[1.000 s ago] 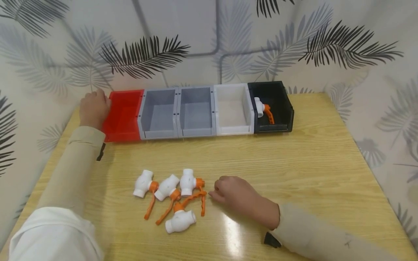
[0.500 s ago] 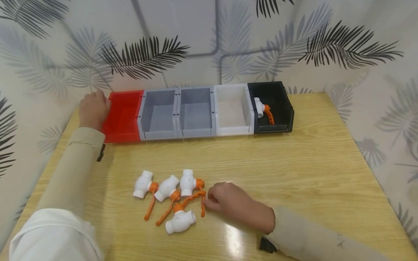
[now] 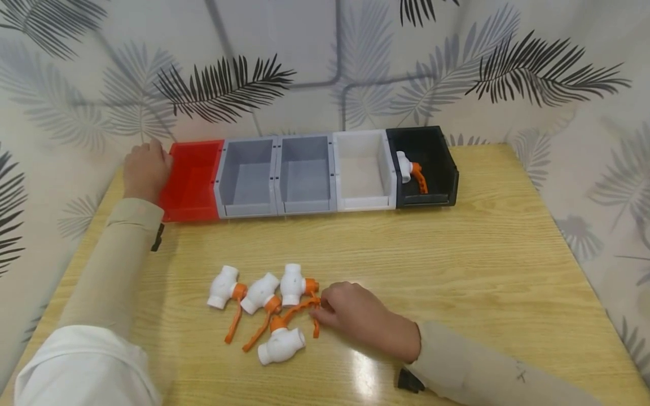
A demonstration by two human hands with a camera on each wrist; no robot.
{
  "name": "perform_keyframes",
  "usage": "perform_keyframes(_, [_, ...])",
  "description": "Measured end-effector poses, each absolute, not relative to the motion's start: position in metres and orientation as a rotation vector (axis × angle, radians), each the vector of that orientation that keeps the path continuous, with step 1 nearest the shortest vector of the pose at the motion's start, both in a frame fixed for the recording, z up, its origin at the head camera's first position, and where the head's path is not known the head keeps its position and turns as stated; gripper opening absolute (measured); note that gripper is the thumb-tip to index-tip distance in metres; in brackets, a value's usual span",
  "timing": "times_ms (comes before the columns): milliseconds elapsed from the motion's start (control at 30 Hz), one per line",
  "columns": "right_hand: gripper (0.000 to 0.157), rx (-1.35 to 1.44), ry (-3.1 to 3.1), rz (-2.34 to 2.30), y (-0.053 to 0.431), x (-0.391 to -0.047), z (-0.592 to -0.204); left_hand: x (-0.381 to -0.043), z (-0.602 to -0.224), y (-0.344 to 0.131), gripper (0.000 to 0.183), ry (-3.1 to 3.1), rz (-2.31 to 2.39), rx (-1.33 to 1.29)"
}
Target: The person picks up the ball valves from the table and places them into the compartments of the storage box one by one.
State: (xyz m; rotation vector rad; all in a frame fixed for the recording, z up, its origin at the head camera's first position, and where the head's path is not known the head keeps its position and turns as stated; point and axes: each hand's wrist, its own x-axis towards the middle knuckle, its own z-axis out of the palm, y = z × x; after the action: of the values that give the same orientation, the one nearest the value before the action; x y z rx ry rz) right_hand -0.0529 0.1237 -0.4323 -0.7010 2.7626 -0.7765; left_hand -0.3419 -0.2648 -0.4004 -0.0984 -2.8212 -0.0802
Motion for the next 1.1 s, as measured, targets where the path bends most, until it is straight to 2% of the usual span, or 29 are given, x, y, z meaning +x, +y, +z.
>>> perform_keyframes(233, [0.023, -0.635, 2.721, -0.783, 0.121, -0.053, -0.429, -0.343, -0.401, -0.265, 0.031, -2.816, -0.084, -0.098])
perform_keyframes(500, [0.016, -0.617, 2.757, -0.746, 0.121, -0.053, -0.43, -0.344, -0.404, -0.266, 0.03, -2.849, -0.086, -0.066])
perform_keyframes(1100, [0.011, -0.645, 2.539, -0.821, 0.142, -0.062, -0.422, -0.342, -0.401, -0.266, 0.03, -2.82, -0.109, -0.082])
